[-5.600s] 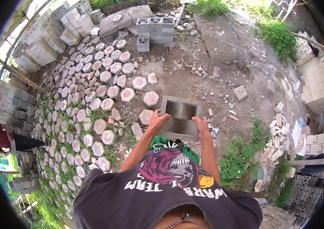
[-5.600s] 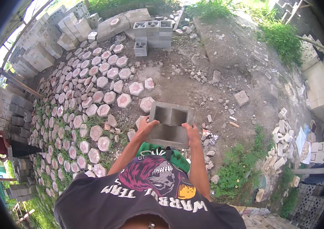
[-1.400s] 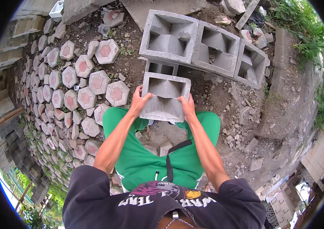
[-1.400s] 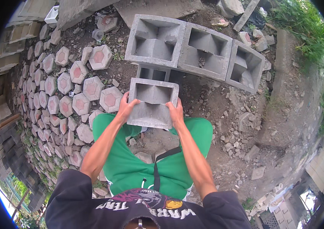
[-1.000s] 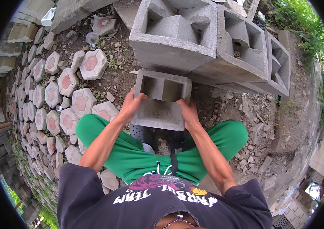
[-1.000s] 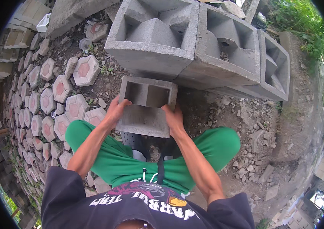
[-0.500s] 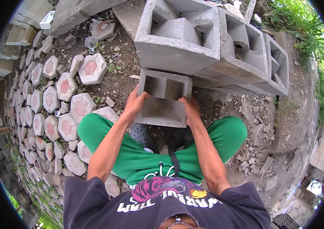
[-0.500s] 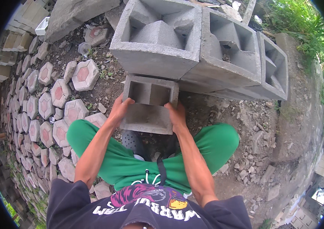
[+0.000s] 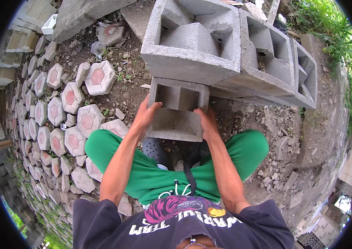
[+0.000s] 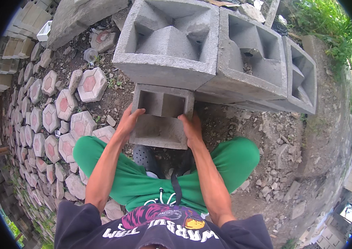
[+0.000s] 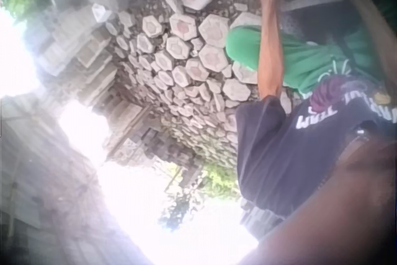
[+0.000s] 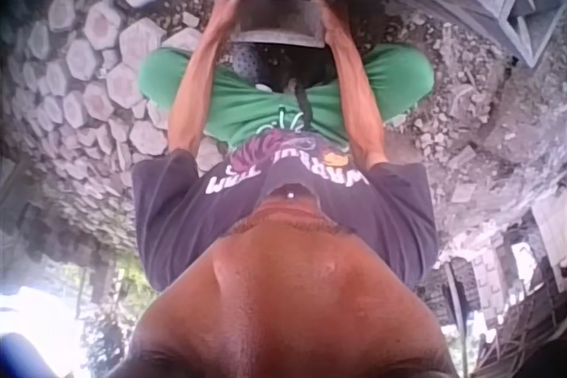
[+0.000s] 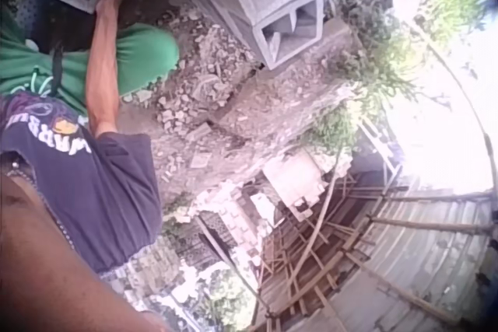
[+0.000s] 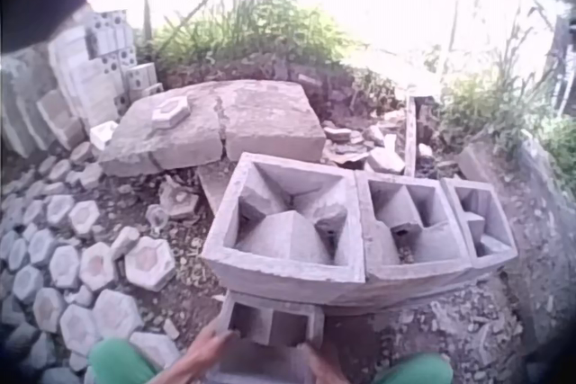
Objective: The person stacks multiple concrete cinder blocks on top of each other in an outdoor work area.
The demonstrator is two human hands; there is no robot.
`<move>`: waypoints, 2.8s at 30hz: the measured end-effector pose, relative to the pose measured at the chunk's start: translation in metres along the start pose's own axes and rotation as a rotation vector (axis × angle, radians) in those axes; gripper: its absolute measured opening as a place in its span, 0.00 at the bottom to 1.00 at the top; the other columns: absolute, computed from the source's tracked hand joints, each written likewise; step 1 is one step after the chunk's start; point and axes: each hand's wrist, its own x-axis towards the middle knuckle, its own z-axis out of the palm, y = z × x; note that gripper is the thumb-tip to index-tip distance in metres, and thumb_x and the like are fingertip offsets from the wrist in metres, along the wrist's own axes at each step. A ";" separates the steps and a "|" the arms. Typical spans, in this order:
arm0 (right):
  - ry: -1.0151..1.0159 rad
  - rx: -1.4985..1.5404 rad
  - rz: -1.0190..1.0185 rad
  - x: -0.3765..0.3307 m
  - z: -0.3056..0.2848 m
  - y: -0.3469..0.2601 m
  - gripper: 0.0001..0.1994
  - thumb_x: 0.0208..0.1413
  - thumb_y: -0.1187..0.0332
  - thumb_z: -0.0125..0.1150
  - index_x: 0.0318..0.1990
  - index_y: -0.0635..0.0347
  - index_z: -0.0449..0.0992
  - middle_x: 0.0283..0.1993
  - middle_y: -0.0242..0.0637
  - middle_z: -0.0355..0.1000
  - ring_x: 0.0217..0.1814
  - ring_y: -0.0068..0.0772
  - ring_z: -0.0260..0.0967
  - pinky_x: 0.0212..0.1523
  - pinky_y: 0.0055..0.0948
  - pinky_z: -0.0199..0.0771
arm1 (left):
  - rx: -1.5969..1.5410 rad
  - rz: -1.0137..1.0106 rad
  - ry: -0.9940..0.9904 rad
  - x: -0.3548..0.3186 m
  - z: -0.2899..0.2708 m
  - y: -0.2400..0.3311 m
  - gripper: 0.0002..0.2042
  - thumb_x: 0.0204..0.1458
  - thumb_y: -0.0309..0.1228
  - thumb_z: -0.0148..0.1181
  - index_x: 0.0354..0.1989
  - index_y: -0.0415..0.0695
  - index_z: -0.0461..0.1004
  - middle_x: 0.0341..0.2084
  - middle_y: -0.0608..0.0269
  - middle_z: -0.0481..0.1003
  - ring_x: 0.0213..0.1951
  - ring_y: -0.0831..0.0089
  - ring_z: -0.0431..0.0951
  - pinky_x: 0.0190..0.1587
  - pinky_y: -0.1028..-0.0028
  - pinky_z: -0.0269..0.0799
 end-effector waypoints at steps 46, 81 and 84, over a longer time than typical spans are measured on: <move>-0.087 0.208 0.017 -0.004 -0.007 0.016 0.38 0.61 0.41 0.42 0.68 0.63 0.50 0.71 0.40 0.47 0.72 0.35 0.44 0.69 0.31 0.44 | -0.455 -0.166 -0.067 0.007 -0.004 -0.015 0.30 0.62 0.52 0.35 0.61 0.40 0.62 0.54 0.55 0.70 0.52 0.66 0.71 0.57 0.68 0.65; 0.078 -0.231 -0.133 -0.334 0.018 -0.326 0.14 0.61 0.59 0.52 0.32 0.62 0.74 0.22 0.31 0.71 0.24 0.19 0.67 0.26 0.23 0.68 | 0.007 -0.091 0.126 -0.301 0.075 0.326 0.13 0.62 0.38 0.46 0.33 0.41 0.70 0.16 0.67 0.71 0.15 0.83 0.64 0.19 0.79 0.59; 0.076 -0.233 -0.058 -0.381 0.026 -0.374 0.16 0.61 0.58 0.52 0.26 0.60 0.71 0.19 0.28 0.68 0.21 0.18 0.65 0.24 0.23 0.65 | 0.091 -0.075 0.036 -0.336 0.070 0.374 0.17 0.62 0.42 0.44 0.29 0.42 0.69 0.13 0.67 0.71 0.15 0.82 0.65 0.18 0.77 0.59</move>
